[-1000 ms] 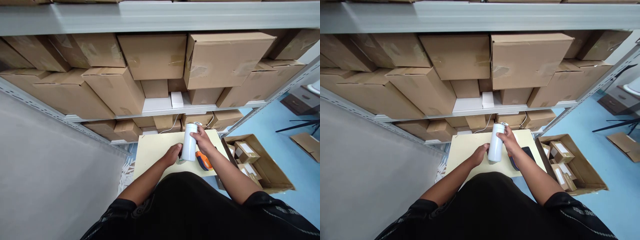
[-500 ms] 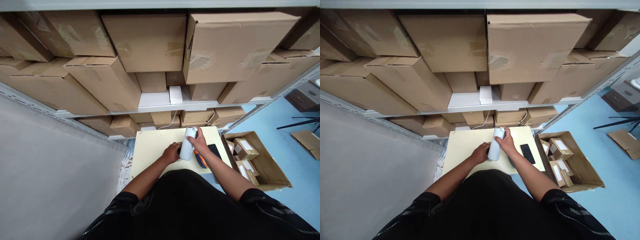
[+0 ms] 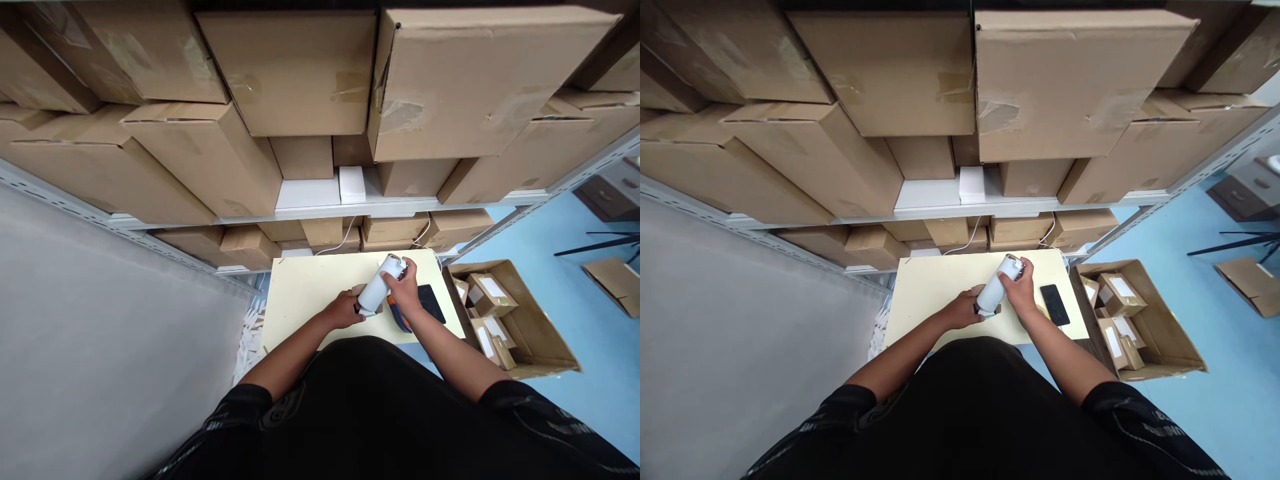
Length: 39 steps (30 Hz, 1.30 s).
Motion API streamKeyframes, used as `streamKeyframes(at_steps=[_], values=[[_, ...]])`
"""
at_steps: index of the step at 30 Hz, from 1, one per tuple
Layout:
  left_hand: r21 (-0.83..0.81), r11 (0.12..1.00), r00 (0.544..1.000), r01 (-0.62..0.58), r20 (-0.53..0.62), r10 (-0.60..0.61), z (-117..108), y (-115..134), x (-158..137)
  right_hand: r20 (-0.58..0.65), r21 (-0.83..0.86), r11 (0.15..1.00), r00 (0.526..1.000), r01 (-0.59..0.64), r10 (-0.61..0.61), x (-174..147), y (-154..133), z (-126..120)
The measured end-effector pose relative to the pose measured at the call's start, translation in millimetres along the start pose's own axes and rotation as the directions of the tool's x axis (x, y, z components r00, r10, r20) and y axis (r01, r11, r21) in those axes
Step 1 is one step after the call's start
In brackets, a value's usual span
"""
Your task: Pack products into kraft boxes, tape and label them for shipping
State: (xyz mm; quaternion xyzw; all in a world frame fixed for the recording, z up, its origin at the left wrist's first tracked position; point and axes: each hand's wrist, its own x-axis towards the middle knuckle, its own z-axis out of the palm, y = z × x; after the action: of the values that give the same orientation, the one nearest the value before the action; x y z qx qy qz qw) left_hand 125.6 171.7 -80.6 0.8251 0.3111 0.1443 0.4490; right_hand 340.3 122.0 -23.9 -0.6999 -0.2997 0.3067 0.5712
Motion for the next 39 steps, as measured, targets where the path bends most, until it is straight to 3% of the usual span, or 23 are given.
streamKeyframes(at_steps=[4,10,15,20,25,31,39], values=[[0.033,0.999,0.998,0.040,-0.050,-0.039,3.2,3.1,-7.4,-0.060,0.028,0.999,0.997,-0.042,0.043,2.0,-3.5,-3.0],[0.236,0.963,0.955,-0.129,-0.231,0.185,10.6,4.1,-30.8,-0.072,-0.005,1.000,0.997,-0.017,0.016,-7.7,3.6,-2.9],[0.388,0.886,0.936,-0.255,-0.129,0.327,13.9,0.6,-40.1,0.108,-0.108,0.982,0.983,0.157,-0.146,-27.5,21.9,-2.8],[0.438,0.863,0.933,-0.250,-0.128,0.335,11.9,0.1,-41.8,0.156,-0.209,0.954,0.970,0.217,-0.187,-32.0,22.3,0.6],[0.468,0.843,0.931,-0.265,-0.101,0.349,9.5,4.3,-37.2,0.107,-0.261,0.936,0.971,0.235,-0.214,-28.2,13.1,5.1],[0.480,0.844,0.938,-0.240,-0.109,0.329,13.4,9.1,-39.5,0.098,-0.261,0.915,0.952,0.306,-0.291,-34.9,13.8,2.7],[0.529,0.828,0.950,-0.187,-0.116,0.289,16.4,11.0,-36.3,0.170,-0.260,0.911,0.944,0.321,-0.284,-41.0,13.2,2.8]])
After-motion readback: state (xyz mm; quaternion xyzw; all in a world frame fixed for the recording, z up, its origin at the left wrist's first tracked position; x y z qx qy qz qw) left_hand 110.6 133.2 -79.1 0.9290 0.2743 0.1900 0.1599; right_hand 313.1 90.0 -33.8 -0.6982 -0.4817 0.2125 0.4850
